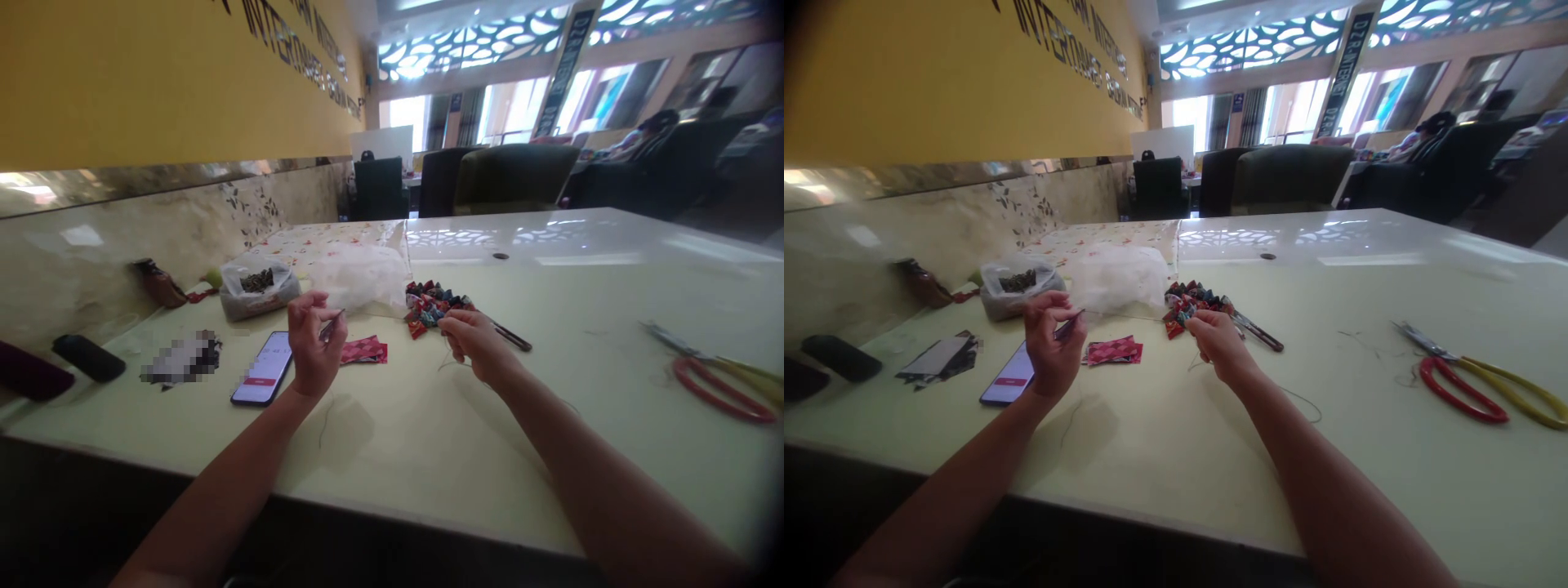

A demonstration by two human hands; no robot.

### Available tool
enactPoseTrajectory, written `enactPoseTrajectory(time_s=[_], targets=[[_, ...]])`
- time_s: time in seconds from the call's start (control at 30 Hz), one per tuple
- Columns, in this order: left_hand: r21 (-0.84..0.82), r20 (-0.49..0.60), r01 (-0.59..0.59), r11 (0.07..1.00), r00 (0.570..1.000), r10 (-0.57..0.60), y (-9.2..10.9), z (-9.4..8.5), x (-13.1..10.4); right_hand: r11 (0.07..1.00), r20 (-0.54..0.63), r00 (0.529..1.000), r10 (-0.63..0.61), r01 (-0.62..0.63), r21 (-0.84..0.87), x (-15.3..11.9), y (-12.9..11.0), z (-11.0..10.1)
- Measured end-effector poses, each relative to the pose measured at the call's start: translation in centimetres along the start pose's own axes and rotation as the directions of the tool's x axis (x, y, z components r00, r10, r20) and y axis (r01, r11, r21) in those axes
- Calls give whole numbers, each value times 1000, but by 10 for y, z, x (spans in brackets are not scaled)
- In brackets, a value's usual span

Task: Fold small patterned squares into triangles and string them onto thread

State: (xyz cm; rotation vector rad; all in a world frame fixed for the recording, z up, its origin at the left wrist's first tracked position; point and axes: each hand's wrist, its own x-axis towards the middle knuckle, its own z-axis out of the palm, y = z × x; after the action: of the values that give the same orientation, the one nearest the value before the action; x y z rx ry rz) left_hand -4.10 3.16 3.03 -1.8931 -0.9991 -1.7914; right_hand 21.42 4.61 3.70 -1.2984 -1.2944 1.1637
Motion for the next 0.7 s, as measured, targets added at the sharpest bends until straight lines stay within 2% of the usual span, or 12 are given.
enactPoseTrajectory(time_s=[0.4,0.7], targets=[[97,-15,-74,992,997,76,2,-4,2,989,13,1000,17,-15,-148,2,5,-3],[100,12,-212,972,977,211,7,-8,5,971,133,991,30,3,-241,-1,5,-3]])
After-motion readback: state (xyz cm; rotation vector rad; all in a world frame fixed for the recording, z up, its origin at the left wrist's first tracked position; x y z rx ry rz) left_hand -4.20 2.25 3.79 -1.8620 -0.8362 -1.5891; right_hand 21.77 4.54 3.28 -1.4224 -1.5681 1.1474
